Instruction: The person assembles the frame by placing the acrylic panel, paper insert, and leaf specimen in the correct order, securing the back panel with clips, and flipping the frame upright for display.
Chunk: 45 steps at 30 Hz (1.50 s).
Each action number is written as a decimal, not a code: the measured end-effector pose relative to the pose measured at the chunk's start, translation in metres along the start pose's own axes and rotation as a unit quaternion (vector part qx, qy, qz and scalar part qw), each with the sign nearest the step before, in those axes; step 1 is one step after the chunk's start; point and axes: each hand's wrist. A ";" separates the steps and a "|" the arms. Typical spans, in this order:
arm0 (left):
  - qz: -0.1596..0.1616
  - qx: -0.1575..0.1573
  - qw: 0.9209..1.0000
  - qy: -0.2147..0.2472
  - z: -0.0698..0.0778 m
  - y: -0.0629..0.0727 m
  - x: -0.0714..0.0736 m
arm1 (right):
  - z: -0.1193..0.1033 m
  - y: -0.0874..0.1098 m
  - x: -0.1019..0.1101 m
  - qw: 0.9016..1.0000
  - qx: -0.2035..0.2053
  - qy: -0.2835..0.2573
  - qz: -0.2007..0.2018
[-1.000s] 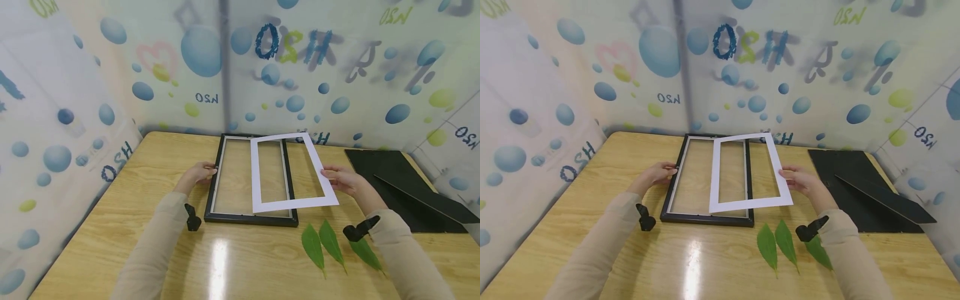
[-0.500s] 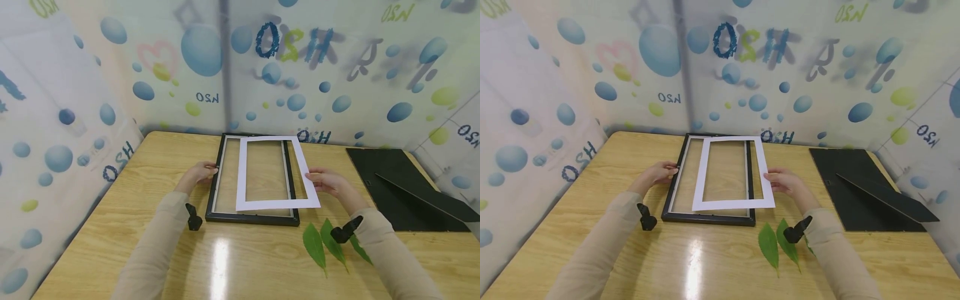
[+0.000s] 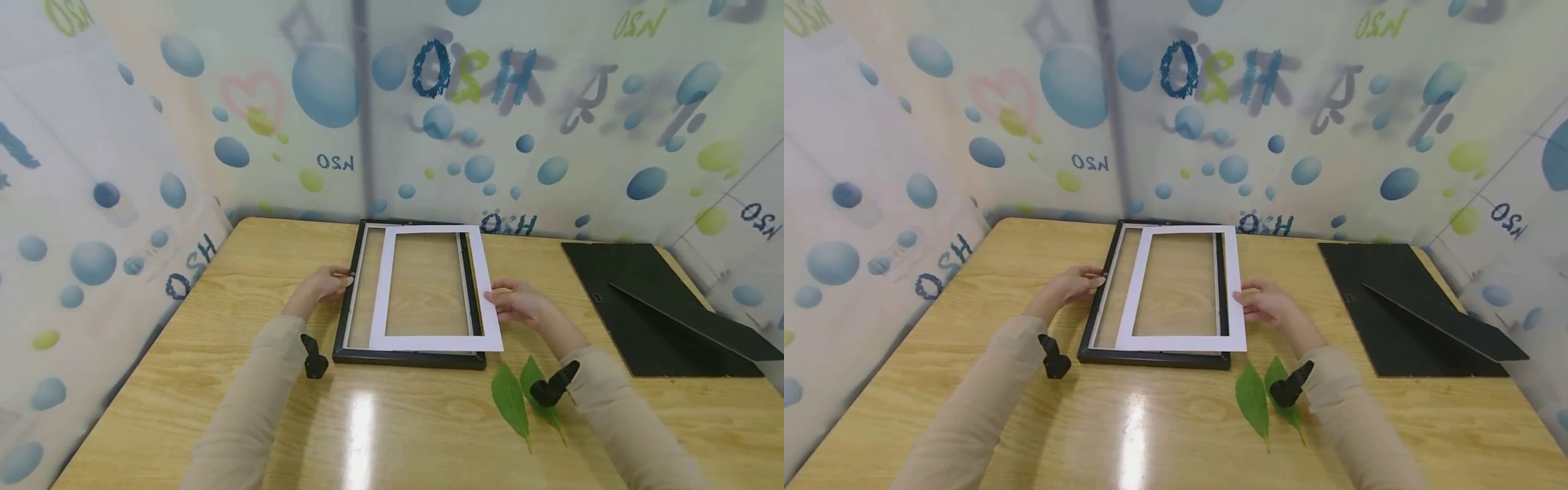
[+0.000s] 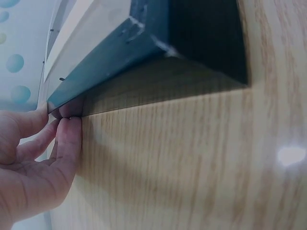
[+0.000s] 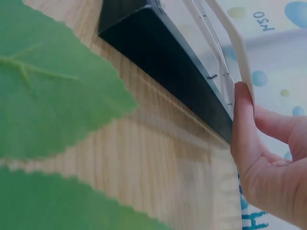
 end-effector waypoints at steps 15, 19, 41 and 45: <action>0.010 0.006 1.000 -0.011 -0.001 0.002 0.000 | -0.013 -0.023 -0.039 0.994 -0.020 0.092 0.061; 0.009 0.009 1.000 -0.002 -0.001 0.001 0.000 | -0.016 -0.023 -0.046 0.986 -0.011 0.143 0.088; 0.006 -0.006 1.000 0.013 0.001 0.000 0.001 | -0.029 -0.017 -0.060 0.906 0.040 0.390 0.159; 0.007 -0.003 1.000 0.015 -0.001 0.000 -0.001 | -0.028 -0.017 -0.056 0.908 0.035 0.391 0.146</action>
Point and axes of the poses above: each hand's wrist, its own y-axis away from the middle knuckle, its own x-axis out of the back of the hand, z = x × y, and after that the axes turned 5 degrees about -y, right-handed
